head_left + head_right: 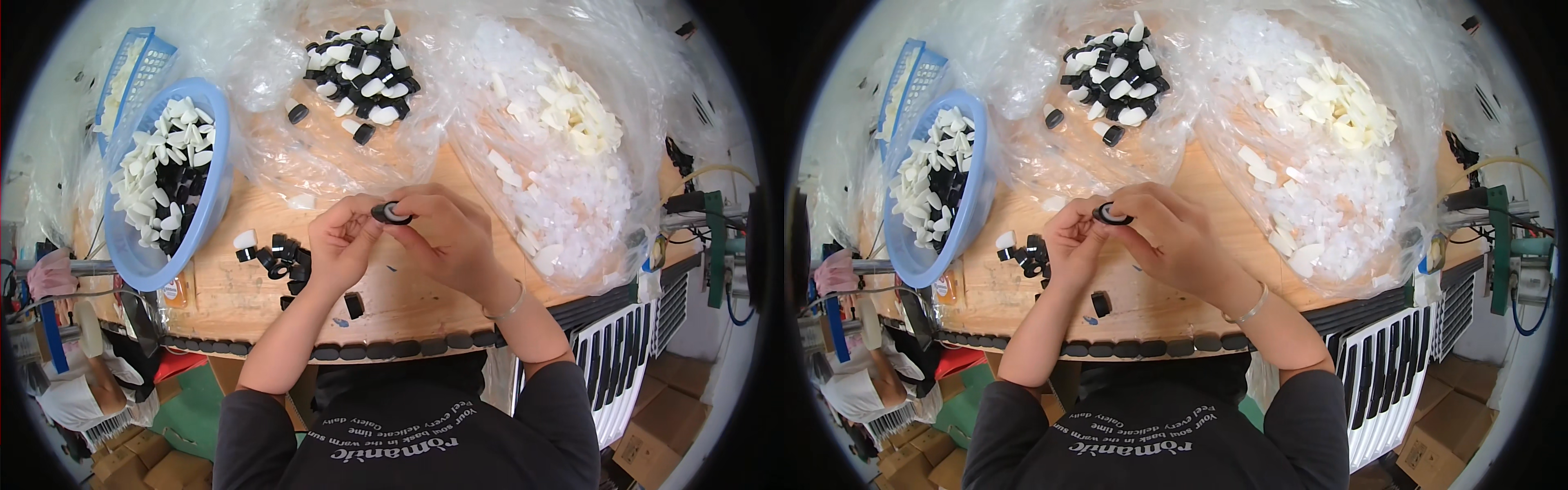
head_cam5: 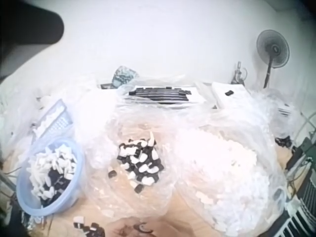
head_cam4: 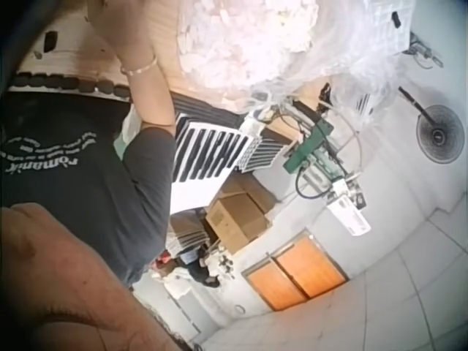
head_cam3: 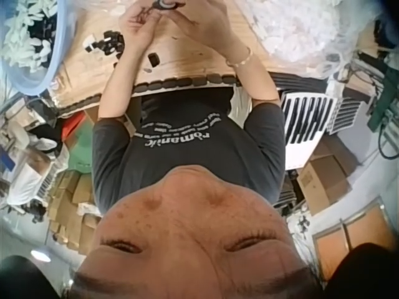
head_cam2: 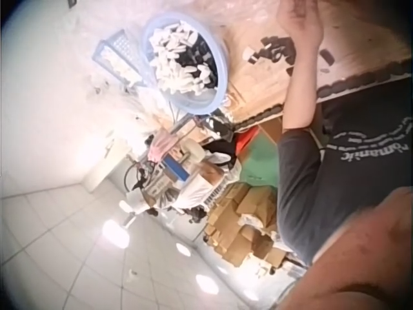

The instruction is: Assembling small white and black plastic components together at a workbench.

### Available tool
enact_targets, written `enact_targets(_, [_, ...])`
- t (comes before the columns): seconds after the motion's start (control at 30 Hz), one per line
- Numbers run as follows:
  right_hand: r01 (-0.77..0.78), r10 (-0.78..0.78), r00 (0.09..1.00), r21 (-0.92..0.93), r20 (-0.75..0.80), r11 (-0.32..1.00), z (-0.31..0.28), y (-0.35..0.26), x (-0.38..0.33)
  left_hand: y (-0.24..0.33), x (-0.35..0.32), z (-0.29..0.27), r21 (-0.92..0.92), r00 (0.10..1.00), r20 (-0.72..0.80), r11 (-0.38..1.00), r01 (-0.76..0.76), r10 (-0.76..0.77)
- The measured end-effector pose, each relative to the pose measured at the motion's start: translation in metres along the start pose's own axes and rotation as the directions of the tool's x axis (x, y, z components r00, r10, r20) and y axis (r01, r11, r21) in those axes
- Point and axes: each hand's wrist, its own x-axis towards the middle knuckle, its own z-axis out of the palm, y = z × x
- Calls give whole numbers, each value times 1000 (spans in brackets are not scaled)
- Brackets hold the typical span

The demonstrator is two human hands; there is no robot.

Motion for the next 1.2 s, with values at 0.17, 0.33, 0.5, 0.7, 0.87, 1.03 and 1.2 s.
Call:
enact_targets(0.17, [138,-131,989,-124,63,983,0,2,0,8,4,8,208,994,-46,975,-83,95])
enact_targets(0.33, [164,-152,985,-152,84,975,-1,0,0,8,6,-1,290,996,-13,953,-84,92])
enact_targets(0.5, [109,-92,990,-167,106,980,-4,-2,1,17,16,-3,603,958,128,747,-280,255])
enact_targets(0.7, [118,-112,991,-78,69,990,-4,-2,1,11,16,-5,492,933,165,792,-360,321])
enact_targets(0.87, [153,-147,986,-80,74,985,-7,-2,2,16,17,-3,475,944,170,815,-331,284])
enact_targets(1.03, [101,-94,987,-45,131,994,-10,-4,3,28,21,-3,612,894,302,652,-447,330])
enact_targets(1.2, [108,-93,980,-74,175,991,-13,-8,4,32,22,-4,669,878,361,567,-480,316])
